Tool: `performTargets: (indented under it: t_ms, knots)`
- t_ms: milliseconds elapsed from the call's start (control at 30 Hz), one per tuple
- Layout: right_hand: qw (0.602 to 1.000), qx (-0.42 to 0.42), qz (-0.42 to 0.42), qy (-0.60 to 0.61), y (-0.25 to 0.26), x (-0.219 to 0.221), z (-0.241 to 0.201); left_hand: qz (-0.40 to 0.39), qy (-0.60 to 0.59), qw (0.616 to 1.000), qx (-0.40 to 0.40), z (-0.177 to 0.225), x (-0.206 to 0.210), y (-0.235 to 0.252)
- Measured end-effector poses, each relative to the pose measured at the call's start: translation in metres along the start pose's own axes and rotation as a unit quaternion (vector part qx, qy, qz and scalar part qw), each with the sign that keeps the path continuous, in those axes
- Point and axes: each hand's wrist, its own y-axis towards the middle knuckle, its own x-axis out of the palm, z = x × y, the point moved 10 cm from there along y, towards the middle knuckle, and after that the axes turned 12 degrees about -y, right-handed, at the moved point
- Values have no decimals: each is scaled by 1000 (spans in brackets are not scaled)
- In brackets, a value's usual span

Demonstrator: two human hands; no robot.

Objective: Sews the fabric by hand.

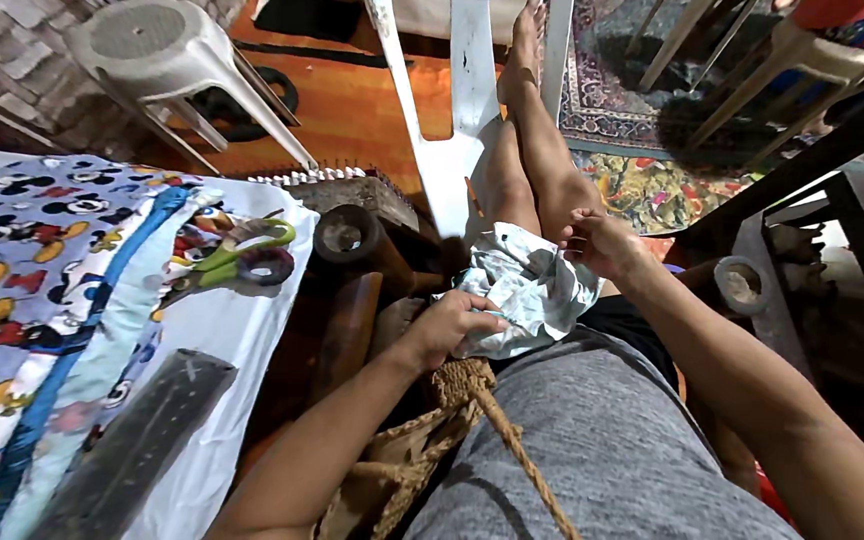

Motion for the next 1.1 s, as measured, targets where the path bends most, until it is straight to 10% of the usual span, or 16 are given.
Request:
performTargets:
  t_ms: [1100]
  knots:
    - [968, -37, 183, 168, 23, -115, -31, -30, 8, 999, 8, 0, 5, 0]
